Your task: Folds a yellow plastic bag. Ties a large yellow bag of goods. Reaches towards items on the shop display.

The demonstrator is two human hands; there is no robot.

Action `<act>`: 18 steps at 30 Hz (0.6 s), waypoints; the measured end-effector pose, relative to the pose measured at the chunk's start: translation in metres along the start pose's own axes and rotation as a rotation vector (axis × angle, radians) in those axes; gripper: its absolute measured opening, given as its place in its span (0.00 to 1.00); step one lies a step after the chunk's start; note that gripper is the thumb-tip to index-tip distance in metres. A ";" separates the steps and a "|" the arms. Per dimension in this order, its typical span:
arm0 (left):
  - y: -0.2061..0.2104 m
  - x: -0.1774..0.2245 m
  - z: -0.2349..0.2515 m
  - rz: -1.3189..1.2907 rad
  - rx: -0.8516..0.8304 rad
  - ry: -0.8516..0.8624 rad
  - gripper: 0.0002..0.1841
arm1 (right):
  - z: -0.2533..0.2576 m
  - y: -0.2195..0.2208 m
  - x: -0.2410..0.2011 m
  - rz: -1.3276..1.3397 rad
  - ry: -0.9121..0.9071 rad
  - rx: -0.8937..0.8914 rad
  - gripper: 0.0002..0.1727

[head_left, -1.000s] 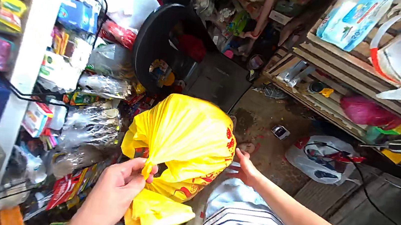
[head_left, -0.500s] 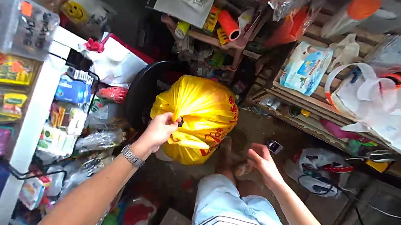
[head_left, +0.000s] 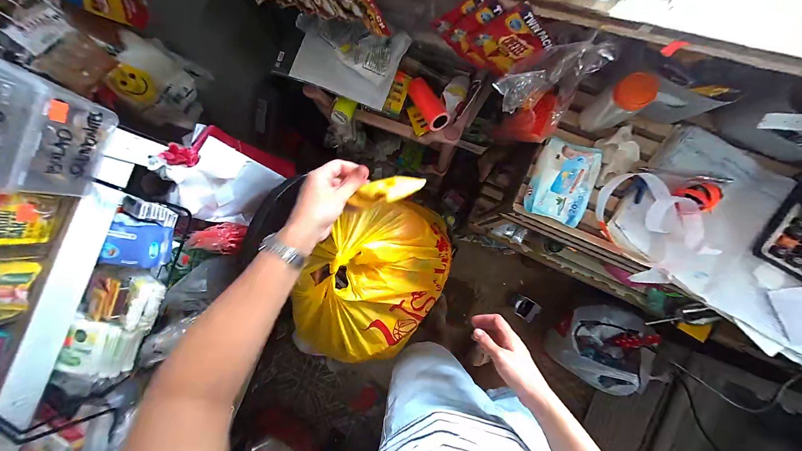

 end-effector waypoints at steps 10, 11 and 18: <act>0.164 0.004 0.166 -0.235 0.322 -0.088 0.26 | -0.002 -0.005 -0.066 -0.175 -0.324 0.000 0.20; 0.169 0.009 0.175 -0.216 0.348 -0.080 0.30 | 0.001 -0.010 -0.064 -0.174 -0.316 0.008 0.21; 0.190 0.002 0.027 -0.045 0.058 0.239 0.20 | 0.042 -0.040 -0.089 -0.141 -0.303 0.001 0.21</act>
Point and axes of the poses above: each hand's wrist, its own z-axis towards the middle knuckle, its own y-axis out of the palm, x = y × z, the point moved 6 cm from there along z, towards the middle knuckle, and after that the axes turned 8 degrees about x, right-handed, at the moved point
